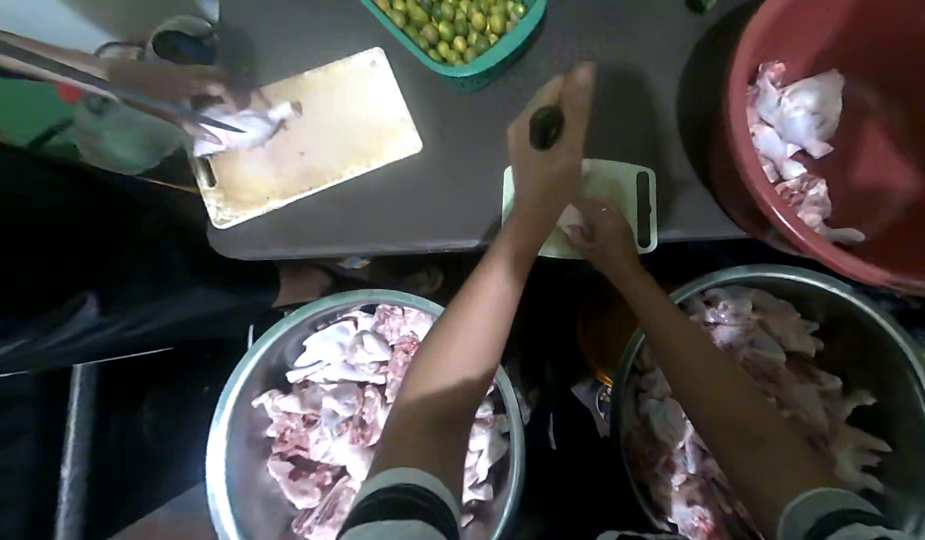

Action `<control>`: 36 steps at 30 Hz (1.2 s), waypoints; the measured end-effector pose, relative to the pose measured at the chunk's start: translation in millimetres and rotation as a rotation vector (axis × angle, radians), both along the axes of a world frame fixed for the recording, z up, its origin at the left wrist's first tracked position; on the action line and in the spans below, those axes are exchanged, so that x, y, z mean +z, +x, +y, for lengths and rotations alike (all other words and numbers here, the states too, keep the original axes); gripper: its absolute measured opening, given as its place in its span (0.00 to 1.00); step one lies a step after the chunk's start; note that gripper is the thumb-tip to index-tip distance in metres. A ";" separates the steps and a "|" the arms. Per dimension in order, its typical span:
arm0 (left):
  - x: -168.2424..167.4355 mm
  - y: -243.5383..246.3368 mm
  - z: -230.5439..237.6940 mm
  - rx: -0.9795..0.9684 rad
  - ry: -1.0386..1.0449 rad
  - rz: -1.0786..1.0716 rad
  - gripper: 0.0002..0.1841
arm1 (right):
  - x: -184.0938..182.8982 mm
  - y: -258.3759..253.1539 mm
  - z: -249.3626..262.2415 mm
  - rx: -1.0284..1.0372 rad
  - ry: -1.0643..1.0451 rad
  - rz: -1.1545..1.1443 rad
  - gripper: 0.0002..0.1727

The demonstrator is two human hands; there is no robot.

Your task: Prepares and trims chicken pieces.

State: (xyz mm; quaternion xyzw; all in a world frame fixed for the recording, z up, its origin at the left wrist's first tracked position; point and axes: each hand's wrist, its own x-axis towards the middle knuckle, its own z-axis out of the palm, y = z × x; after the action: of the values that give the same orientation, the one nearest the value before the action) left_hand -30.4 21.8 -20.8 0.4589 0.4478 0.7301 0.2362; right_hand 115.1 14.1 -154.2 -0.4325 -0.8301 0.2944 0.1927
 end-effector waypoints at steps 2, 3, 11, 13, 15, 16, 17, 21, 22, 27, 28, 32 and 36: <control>-11.6 -4.4 5.9 -0.007 -0.058 -0.033 0.18 | 0.2 -0.9 2.1 -0.005 0.018 0.005 0.23; -13.3 -5.3 4.6 -0.011 -0.079 -0.039 0.18 | -1.2 1.9 -1.7 -0.003 0.017 0.001 0.23; 74.2 -0.4 -12.3 -0.044 0.169 -0.084 0.18 | -2.9 -0.5 -0.1 0.000 0.050 0.009 0.22; 80.3 0.3 -12.0 -0.025 0.205 -0.097 0.18 | -2.0 -0.8 0.0 0.000 0.058 0.005 0.21; 44.2 3.5 -9.7 0.041 0.150 0.039 0.16 | 0.7 0.8 -4.5 -0.005 0.002 -0.021 0.22; 16.4 5.0 -9.2 0.060 0.094 0.096 0.16 | 1.6 1.3 -6.0 -0.006 -0.027 -0.032 0.23; -5.5 5.2 -8.6 0.065 0.033 0.120 0.16 | 0.8 0.8 -4.4 -0.005 -0.022 -0.026 0.24; -25.4 -5.8 -14.3 0.038 -0.095 0.045 0.17 | -9.0 -0.7 -5.8 -0.023 0.050 0.034 0.22; -26.9 -10.8 -13.3 0.042 -0.082 -0.025 0.17 | -9.6 -1.6 -6.2 -0.027 0.048 0.036 0.22; -30.9 -20.7 -13.5 0.021 0.008 -0.211 0.19 | -8.0 -1.4 -4.7 -0.022 0.012 0.051 0.24; -30.6 -20.1 -15.0 0.024 0.006 -0.199 0.18 | -8.6 -1.5 -5.1 -0.018 0.022 0.058 0.24; -31.7 -18.3 -14.5 0.012 0.029 -0.177 0.18 | -10.1 -1.0 -4.5 -0.026 0.052 0.076 0.24; -27.0 -14.2 -38.0 0.030 0.041 -0.138 0.17 | -8.6 -3.2 -4.6 -0.037 0.037 0.048 0.24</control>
State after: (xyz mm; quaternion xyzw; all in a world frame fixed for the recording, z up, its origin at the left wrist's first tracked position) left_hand -44.6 -16.2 -47.8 0.4057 0.4221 0.7725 0.2460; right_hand 111.9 9.5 -162.9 -0.4371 -0.8224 0.2856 0.2261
